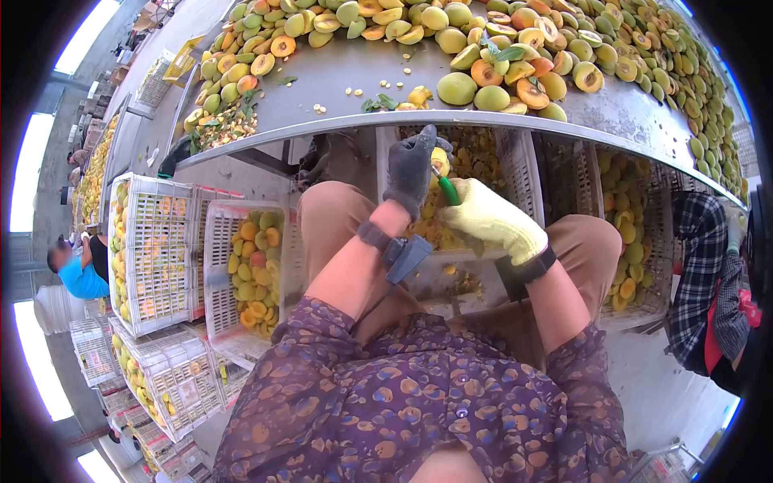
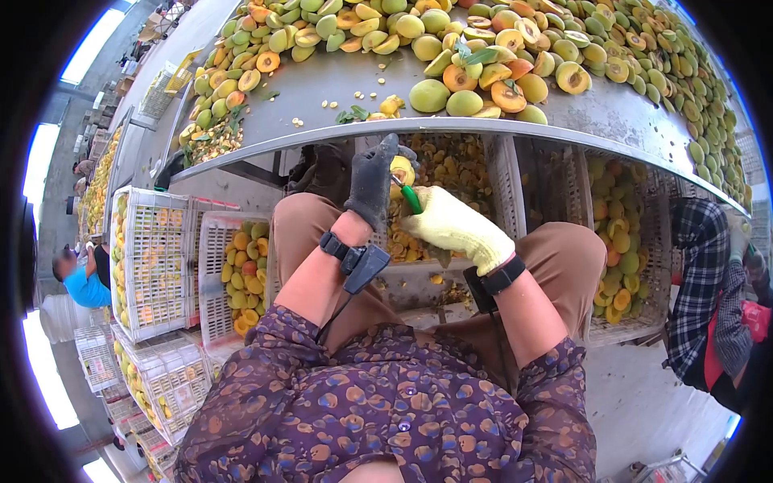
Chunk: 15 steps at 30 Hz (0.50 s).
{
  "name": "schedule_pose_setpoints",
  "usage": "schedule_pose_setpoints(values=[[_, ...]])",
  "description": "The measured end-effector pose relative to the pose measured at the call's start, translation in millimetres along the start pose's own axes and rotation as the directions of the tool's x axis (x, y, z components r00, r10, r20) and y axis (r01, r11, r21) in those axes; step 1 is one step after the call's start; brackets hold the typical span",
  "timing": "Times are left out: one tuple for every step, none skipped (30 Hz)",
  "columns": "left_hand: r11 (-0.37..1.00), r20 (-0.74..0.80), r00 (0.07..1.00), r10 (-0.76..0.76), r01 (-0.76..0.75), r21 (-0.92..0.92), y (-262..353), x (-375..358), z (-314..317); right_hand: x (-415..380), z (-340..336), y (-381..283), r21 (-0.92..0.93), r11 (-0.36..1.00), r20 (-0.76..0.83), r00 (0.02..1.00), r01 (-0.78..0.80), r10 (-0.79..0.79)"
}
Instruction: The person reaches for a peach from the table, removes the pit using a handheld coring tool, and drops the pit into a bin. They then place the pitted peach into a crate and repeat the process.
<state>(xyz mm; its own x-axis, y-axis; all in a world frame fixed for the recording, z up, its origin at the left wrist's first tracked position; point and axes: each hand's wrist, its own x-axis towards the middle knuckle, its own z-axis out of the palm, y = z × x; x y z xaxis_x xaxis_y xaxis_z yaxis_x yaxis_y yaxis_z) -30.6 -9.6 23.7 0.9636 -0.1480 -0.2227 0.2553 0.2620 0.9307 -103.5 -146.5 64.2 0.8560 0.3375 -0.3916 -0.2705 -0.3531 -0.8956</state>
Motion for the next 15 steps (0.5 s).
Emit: schedule_pose_setpoints(values=[[1.000, 0.051, 0.999, 0.004, -0.005, 0.006, 2, -1, -2, 0, -1, 2, -0.015, 1.000, 0.030, 0.999, 0.026, -0.025], [1.000, 0.052, 0.999, 0.001, -0.001, 0.012, 4, -3, -4, -1, -3, 4, -0.029, 0.998, 0.061, 0.997, 0.055, -0.053], [0.997, 0.153, 0.986, 0.067, -0.071, 0.022, 12, -6, -2, -6, -8, -3, 0.158, 0.986, 0.179, 0.984, -0.047, 0.018], [0.990, 0.255, 0.958, 0.130, -0.140, 0.024, 19, -9, -2, -8, -8, -3, 0.167, 0.985, 0.176, 0.984, -0.046, 0.016], [0.986, 0.306, 0.943, 0.128, -0.155, 0.065, 22, -8, -3, -10, -9, -4, 0.184, 0.979, 0.200, 0.978, -0.090, 0.052], [0.986, 0.309, 0.943, 0.126, -0.154, 0.067, 21, -5, -4, -12, -9, -5, 0.198, 0.971, 0.227, 0.970, -0.136, 0.089], [0.991, 0.338, 0.939, 0.061, -0.097, 0.090, 18, -3, -6, -15, -5, -14, 0.103, 0.995, 0.130, 0.992, -0.007, -0.006], [0.993, 0.363, 0.932, -0.004, -0.040, 0.113, 15, -3, -8, -14, -3, -11, 0.102, 0.995, 0.133, 0.991, -0.008, -0.006], [0.993, 0.360, 0.933, -0.003, -0.040, 0.114, 15, -5, -9, -12, -2, -6, 0.075, 0.996, 0.154, 0.988, -0.040, 0.028], [0.984, 0.346, 0.936, 0.058, -0.112, 0.138, 15, -9, -9, -10, -1, -2, 0.048, 0.996, 0.173, 0.983, -0.071, 0.061], [0.969, 0.339, 0.934, 0.118, -0.182, 0.165, 15, -10, -8, -12, 4, 2, 0.054, 0.996, 0.171, 0.983, -0.069, 0.059], [0.969, 0.345, 0.932, 0.114, -0.181, 0.169, 13, -10, -9, -17, 10, 5, 0.267, 0.964, 0.135, 0.991, -0.019, -0.018], [0.998, 0.368, 0.928, 0.066, -0.066, -0.013, 9, -10, -9, -19, 15, 9, 0.462, 0.886, 0.083, 0.993, 0.037, -0.085], [0.979, 0.393, 0.919, 0.027, 0.055, -0.195, 6, -9, -9, -16, 16, 16, 0.459, 0.887, 0.082, 0.993, 0.038, -0.085], [0.978, 0.390, 0.920, 0.034, 0.049, -0.202, 3, -8, -8, -11, 16, 21, 0.499, 0.866, 0.113, 0.990, 0.019, -0.087]])
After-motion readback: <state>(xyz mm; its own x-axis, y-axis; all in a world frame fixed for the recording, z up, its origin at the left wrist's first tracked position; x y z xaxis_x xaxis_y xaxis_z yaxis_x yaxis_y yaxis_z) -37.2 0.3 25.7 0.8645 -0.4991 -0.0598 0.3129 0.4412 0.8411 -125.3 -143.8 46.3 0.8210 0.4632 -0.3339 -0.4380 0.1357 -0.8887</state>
